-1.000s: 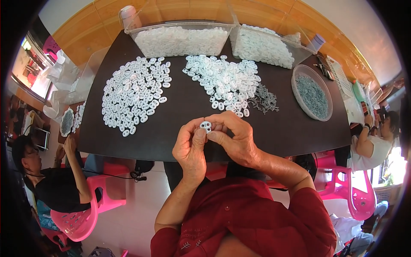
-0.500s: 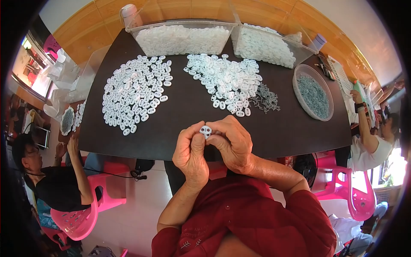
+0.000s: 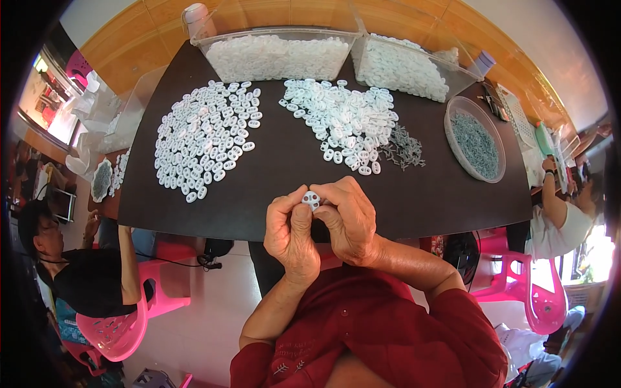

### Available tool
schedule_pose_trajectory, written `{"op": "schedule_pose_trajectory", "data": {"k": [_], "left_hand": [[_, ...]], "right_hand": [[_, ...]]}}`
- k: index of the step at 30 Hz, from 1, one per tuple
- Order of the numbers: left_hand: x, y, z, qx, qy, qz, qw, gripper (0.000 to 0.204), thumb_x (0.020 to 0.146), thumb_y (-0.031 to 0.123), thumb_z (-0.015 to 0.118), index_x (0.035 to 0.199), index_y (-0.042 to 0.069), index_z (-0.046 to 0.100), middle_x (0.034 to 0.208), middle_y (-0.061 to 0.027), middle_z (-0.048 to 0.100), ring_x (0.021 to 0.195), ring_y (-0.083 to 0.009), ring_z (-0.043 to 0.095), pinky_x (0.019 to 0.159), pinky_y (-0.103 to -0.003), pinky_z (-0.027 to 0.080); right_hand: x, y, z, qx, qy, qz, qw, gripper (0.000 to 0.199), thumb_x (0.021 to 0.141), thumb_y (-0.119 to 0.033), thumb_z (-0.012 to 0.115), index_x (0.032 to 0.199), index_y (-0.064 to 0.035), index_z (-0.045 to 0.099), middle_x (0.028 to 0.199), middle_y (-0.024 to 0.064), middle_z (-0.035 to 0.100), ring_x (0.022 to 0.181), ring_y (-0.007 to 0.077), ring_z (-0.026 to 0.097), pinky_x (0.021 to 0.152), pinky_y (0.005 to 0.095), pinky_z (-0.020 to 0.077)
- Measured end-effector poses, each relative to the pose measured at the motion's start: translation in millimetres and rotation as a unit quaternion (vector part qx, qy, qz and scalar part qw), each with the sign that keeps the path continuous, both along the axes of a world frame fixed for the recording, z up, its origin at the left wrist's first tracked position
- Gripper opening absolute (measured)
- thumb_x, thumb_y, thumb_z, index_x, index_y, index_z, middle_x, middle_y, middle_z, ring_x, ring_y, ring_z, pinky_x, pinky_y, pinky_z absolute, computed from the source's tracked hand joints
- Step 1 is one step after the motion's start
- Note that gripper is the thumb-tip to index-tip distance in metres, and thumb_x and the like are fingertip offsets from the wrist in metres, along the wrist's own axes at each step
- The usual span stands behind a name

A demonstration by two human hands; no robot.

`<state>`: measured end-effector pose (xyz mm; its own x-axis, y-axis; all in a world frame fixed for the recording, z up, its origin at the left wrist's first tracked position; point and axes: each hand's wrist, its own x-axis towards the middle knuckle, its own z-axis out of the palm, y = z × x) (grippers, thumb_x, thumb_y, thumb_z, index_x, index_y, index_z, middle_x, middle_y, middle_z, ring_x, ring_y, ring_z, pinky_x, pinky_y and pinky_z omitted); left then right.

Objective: Assembling small plastic components by manually inserting small metal rivets or pins.

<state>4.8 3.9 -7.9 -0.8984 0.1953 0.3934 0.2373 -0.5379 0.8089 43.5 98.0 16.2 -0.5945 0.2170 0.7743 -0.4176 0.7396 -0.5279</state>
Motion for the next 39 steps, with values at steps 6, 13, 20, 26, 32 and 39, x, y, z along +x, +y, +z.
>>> {"op": "schedule_pose_trajectory", "data": {"k": [6, 13, 20, 26, 32, 39], "left_hand": [[1, 1, 0, -0.009, 0.01, 0.016, 1.0, 0.019, 0.094, 0.008, 0.052, 0.107, -0.004, 0.057, 0.086, -0.0019, 0.052, 0.073, -0.0055, 0.046, 0.063, -0.019, 0.041], [3, -1, -2, -0.02, 0.014, 0.013, 1.0, 0.02, 0.094, 0.012, 0.053, 0.107, -0.003, 0.056, 0.096, -0.004, 0.055, 0.084, -0.0079, 0.052, 0.076, -0.022, 0.044], [3, 6, -7, -0.05, 0.061, 0.079, 0.994, 0.015, 0.095, 0.009, 0.051, 0.102, -0.003, 0.057, 0.079, -0.0011, 0.049, 0.066, -0.0056, 0.042, 0.057, -0.019, 0.038], [-1, 6, -6, -0.083, 0.106, 0.104, 0.985, 0.016, 0.095, 0.01, 0.05, 0.1, -0.003, 0.057, 0.077, -0.001, 0.048, 0.065, -0.0066, 0.041, 0.055, -0.019, 0.036], [4, 1, 0, -0.063, 0.063, 0.059, 0.994, 0.017, 0.096, 0.012, 0.05, 0.101, -0.002, 0.057, 0.086, -0.001, 0.05, 0.076, -0.0068, 0.045, 0.069, -0.021, 0.04], [7, -1, 3, -0.012, 0.045, 0.037, 0.998, 0.016, 0.094, 0.011, 0.052, 0.102, -0.003, 0.056, 0.08, -0.001, 0.048, 0.07, -0.0073, 0.04, 0.061, -0.021, 0.035]], "right_hand": [[-2, -2, -4, 0.017, 0.016, -0.001, 1.0, 0.029, 0.076, 0.01, 0.058, 0.104, 0.0063, 0.055, 0.08, 0.0118, 0.057, 0.065, 0.0205, 0.051, 0.055, 0.0293, 0.0425], [-2, -6, -5, 0.026, 0.015, -0.015, 0.999, 0.031, 0.072, 0.01, 0.06, 0.102, 0.0058, 0.054, 0.084, 0.0146, 0.057, 0.067, 0.0263, 0.052, 0.056, 0.0334, 0.044], [-6, -5, -10, 0.054, 0.046, -0.027, 0.997, 0.025, 0.076, 0.011, 0.055, 0.101, 0.0068, 0.054, 0.079, 0.013, 0.056, 0.061, 0.0212, 0.05, 0.053, 0.031, 0.0411], [-5, -2, -12, 0.055, 0.044, -0.024, 0.997, 0.025, 0.076, 0.012, 0.055, 0.1, 0.0068, 0.054, 0.077, 0.0127, 0.056, 0.06, 0.0214, 0.049, 0.053, 0.0309, 0.0406], [-1, -6, -3, 0.028, 0.022, -0.01, 0.999, 0.023, 0.08, 0.005, 0.059, 0.102, 0.0055, 0.054, 0.082, 0.0129, 0.056, 0.064, 0.021, 0.05, 0.055, 0.031, 0.0415], [-1, -4, -2, 0.04, 0.045, -0.004, 0.998, 0.022, 0.085, -0.008, 0.061, 0.101, 0.0038, 0.054, 0.085, 0.0127, 0.057, 0.068, 0.0213, 0.051, 0.058, 0.0305, 0.0434]]}}
